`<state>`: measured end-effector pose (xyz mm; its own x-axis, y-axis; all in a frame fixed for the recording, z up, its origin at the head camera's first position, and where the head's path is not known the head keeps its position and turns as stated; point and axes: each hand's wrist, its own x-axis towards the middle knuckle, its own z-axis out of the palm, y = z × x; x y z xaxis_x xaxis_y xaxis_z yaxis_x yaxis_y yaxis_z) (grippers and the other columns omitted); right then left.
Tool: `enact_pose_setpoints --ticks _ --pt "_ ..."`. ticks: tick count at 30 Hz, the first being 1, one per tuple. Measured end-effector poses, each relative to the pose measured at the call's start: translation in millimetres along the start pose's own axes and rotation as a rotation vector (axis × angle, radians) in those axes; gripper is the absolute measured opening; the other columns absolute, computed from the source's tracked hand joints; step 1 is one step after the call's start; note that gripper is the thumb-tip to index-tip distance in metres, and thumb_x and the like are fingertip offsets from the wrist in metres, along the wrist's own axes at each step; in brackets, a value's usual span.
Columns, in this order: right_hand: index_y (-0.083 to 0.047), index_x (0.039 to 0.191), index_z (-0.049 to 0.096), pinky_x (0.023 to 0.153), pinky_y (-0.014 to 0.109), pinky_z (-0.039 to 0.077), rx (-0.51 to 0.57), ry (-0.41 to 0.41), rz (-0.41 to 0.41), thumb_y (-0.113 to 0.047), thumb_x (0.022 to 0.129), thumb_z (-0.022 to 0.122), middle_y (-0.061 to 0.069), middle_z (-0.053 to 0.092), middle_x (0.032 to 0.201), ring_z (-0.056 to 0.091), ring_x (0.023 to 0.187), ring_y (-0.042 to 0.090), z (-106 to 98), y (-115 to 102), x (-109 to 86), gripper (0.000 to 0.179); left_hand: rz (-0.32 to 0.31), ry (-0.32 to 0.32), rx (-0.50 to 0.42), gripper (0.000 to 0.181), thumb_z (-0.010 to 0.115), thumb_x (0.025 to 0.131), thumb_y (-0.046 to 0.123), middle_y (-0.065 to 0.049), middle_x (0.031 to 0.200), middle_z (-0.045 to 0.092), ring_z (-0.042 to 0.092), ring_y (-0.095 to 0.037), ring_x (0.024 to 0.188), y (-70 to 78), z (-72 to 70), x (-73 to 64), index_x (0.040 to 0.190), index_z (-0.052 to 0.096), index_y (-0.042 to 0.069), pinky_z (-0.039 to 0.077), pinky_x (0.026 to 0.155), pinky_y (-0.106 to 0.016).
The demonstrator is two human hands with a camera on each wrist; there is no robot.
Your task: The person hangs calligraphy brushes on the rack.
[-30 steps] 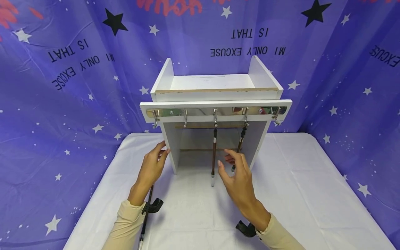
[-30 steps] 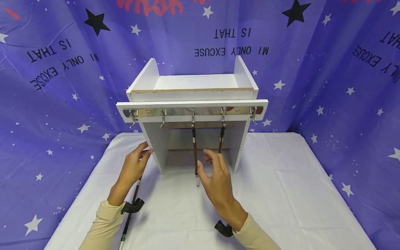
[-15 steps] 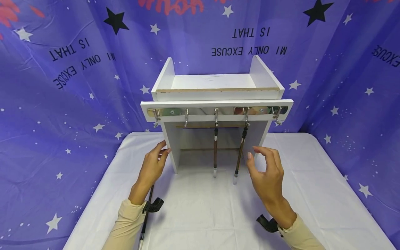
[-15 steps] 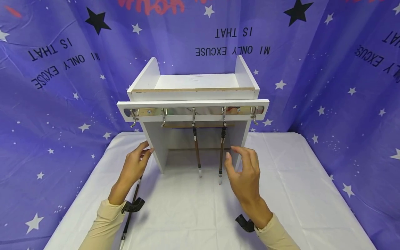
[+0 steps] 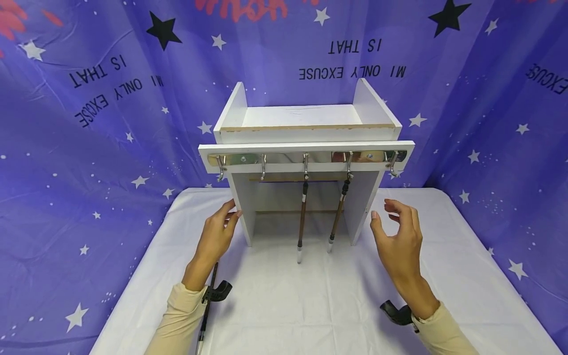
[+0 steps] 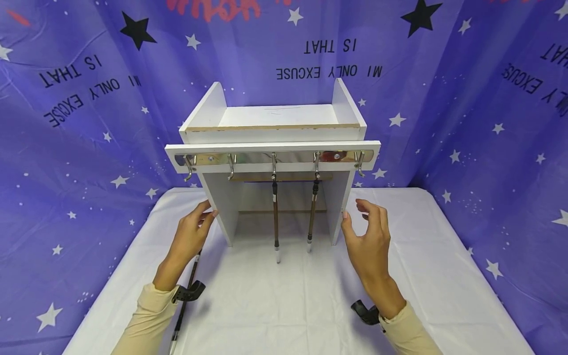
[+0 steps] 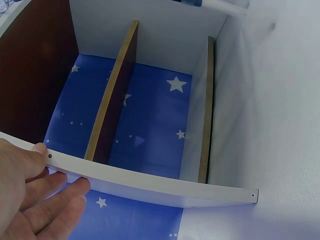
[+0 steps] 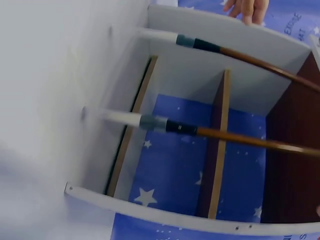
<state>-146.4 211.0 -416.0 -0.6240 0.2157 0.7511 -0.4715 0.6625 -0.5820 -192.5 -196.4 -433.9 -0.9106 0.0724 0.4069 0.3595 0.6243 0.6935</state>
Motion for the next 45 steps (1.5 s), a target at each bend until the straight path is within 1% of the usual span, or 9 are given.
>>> enact_pose_setpoints --ticks 7,14,17,20,24,27,31,34,45 --pt "-0.003 0.145 0.057 0.099 0.007 0.047 0.019 -0.154 0.130 -0.009 0.097 0.076 0.015 0.063 0.139 0.065 0.124 0.034 -1.3 15.3 6.6 0.053 -0.006 0.004 0.000 0.040 0.060 0.110 0.020 -0.016 0.142 0.067 0.074 -0.036 0.113 -1.0 -0.1 -1.1 0.148 0.059 0.009 0.062 0.093 -0.054" --pt "-0.005 0.151 0.053 0.103 0.047 0.056 0.023 -0.302 0.217 -0.015 0.100 0.075 0.016 0.062 0.147 0.066 0.128 0.040 -1.3 24.5 14.1 0.057 -0.006 0.004 -0.003 0.040 0.060 0.110 0.020 -0.015 0.143 0.067 0.074 -0.035 0.114 -1.0 0.5 0.3 0.148 0.059 0.010 0.062 0.093 -0.054" --pt "-0.005 0.155 0.049 0.103 0.052 0.054 0.028 -0.370 0.245 -0.020 0.102 0.073 0.019 0.060 0.150 0.065 0.129 0.043 -0.1 28.5 17.6 0.059 -0.006 0.006 -0.001 0.039 0.060 0.110 0.020 -0.015 0.142 0.067 0.074 -0.035 0.114 -1.0 0.5 0.3 0.148 0.060 0.009 0.062 0.093 -0.054" --pt "-0.004 0.157 0.047 0.102 0.044 0.056 0.046 -0.426 0.263 -0.022 0.104 0.070 0.021 0.059 0.151 0.064 0.129 0.045 1.4 33.4 20.4 0.060 -0.005 0.007 0.001 0.039 0.060 0.110 0.020 -0.015 0.143 0.067 0.074 -0.035 0.114 -1.2 0.4 -0.1 0.148 0.059 0.009 0.061 0.093 -0.054" --pt "-0.003 0.157 0.047 0.093 0.012 0.055 0.066 -0.469 0.287 -0.022 0.105 0.069 0.023 0.060 0.149 0.066 0.127 0.045 2.5 39.4 22.0 0.059 -0.006 0.005 -0.002 0.040 0.060 0.110 0.021 -0.015 0.143 0.066 0.074 -0.035 0.114 -1.9 0.7 -0.6 0.148 0.059 0.009 0.062 0.093 -0.054" --pt "-0.004 0.156 0.048 0.087 0.002 0.049 0.061 -0.486 0.298 -0.024 0.106 0.068 0.023 0.061 0.147 0.067 0.126 0.044 2.9 41.7 22.4 0.058 -0.005 0.006 -0.005 0.040 0.060 0.110 0.021 -0.015 0.143 0.066 0.074 -0.035 0.114 -1.9 0.8 -0.6 0.148 0.059 0.009 0.061 0.094 -0.054" --pt "-0.004 0.157 0.048 0.094 0.026 0.059 0.055 -0.503 0.297 -0.024 0.106 0.067 0.025 0.061 0.146 0.066 0.126 0.045 3.0 42.1 23.9 0.058 -0.002 0.005 -0.004 0.040 0.059 0.110 0.021 -0.015 0.143 0.066 0.073 -0.036 0.115 -1.9 0.8 -0.4 0.148 0.059 0.009 0.061 0.094 -0.054" --pt "-0.003 0.156 0.048 0.096 0.044 0.056 0.053 -0.513 0.288 -0.023 0.107 0.067 0.026 0.061 0.145 0.066 0.125 0.045 2.9 42.5 24.9 0.056 -0.003 0.003 0.000 0.040 0.059 0.110 0.021 -0.016 0.144 0.066 0.073 -0.036 0.115 -2.2 0.9 -0.3 0.148 0.059 0.009 0.061 0.095 -0.054" --pt "0.001 0.139 0.065 0.098 0.049 0.056 0.018 -0.498 0.217 -0.019 0.107 0.066 0.024 0.073 0.127 0.071 0.117 0.042 5.6 46.2 26.2 0.037 0.006 0.006 0.017 0.038 0.058 0.111 0.021 -0.016 0.143 0.066 0.074 -0.036 0.114 -2.9 1.3 0.1 0.147 0.059 0.008 0.061 0.093 -0.055"
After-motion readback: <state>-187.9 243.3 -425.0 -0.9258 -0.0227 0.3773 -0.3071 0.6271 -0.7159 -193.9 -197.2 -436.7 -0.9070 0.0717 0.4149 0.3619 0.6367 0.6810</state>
